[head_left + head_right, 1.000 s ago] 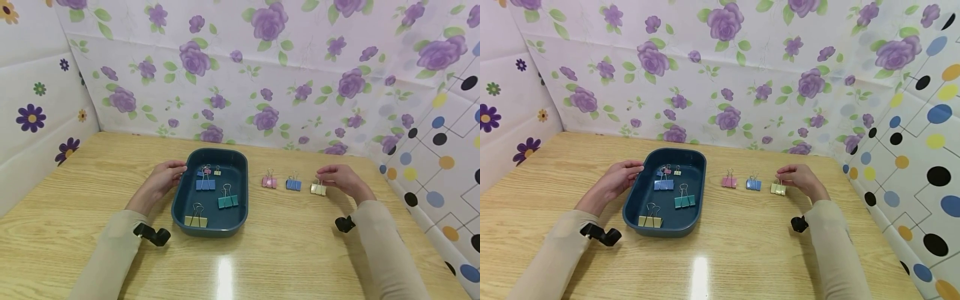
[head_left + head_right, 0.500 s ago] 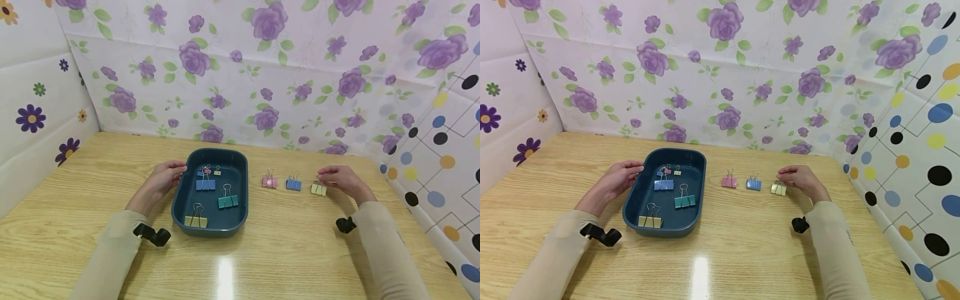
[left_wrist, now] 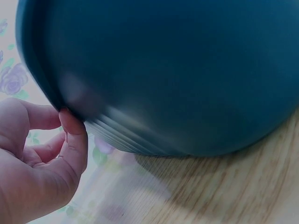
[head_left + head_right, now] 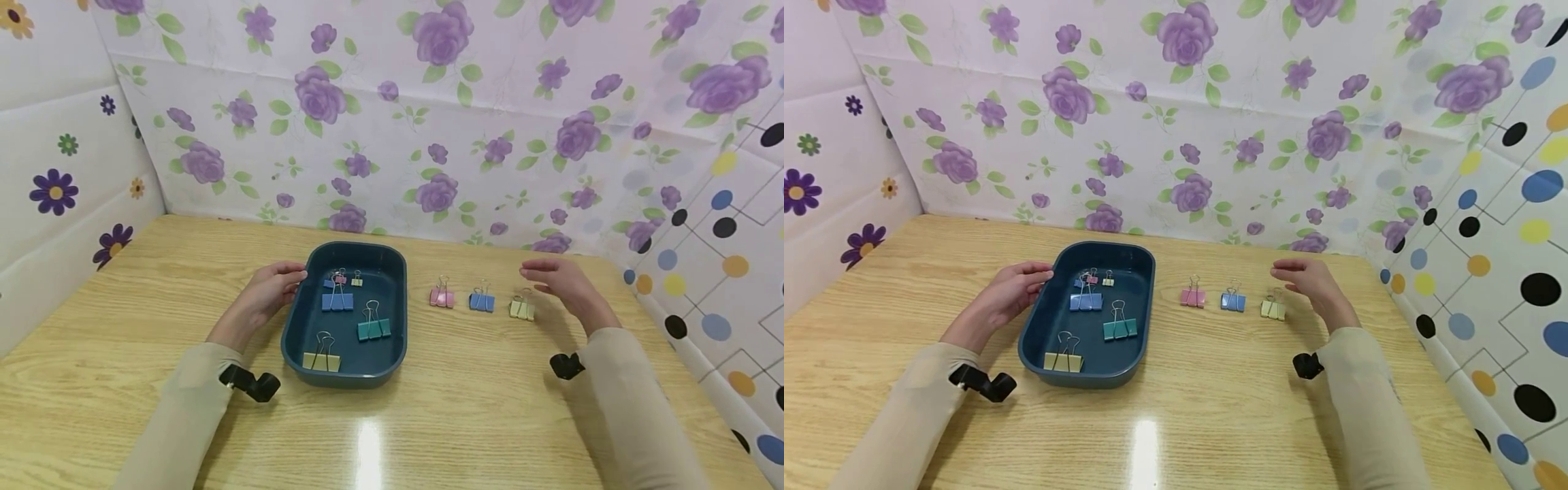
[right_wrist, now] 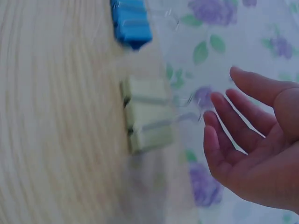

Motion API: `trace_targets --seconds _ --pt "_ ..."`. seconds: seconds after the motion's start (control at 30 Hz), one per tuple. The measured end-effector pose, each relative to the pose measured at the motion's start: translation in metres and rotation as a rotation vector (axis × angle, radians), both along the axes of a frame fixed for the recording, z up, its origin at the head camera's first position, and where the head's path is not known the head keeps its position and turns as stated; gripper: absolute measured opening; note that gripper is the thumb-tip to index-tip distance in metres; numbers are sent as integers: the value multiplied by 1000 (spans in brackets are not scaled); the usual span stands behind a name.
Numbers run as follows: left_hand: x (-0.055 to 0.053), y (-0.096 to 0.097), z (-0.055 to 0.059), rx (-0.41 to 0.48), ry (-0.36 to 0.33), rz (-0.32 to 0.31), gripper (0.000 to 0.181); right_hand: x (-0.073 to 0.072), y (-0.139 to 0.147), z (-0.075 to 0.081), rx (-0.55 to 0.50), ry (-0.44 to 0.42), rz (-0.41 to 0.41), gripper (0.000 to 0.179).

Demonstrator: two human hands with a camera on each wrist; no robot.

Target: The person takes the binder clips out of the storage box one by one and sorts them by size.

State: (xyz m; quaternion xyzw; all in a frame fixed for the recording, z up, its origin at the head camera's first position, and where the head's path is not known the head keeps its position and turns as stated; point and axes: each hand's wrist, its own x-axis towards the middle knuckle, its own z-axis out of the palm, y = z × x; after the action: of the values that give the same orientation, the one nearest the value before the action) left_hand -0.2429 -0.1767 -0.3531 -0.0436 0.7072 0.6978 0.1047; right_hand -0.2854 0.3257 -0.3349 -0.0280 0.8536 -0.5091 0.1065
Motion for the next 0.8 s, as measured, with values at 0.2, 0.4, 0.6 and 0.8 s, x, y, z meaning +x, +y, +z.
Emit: trace_targets --seconds 0.2,0.4,0.6,0.8 --pt "0 0 0 0 -1 3 41 6 -32 21 13 57 25 53" --pt "0 0 -1 5 -4 0 42 9 -65 20 37 41 88 44" --pt "0 0 1 9 -13 4 42 11 -102 12 107 33 159 41" --pt "-1 0 0 4 -11 2 41 20 -139 14 113 65 215 35"
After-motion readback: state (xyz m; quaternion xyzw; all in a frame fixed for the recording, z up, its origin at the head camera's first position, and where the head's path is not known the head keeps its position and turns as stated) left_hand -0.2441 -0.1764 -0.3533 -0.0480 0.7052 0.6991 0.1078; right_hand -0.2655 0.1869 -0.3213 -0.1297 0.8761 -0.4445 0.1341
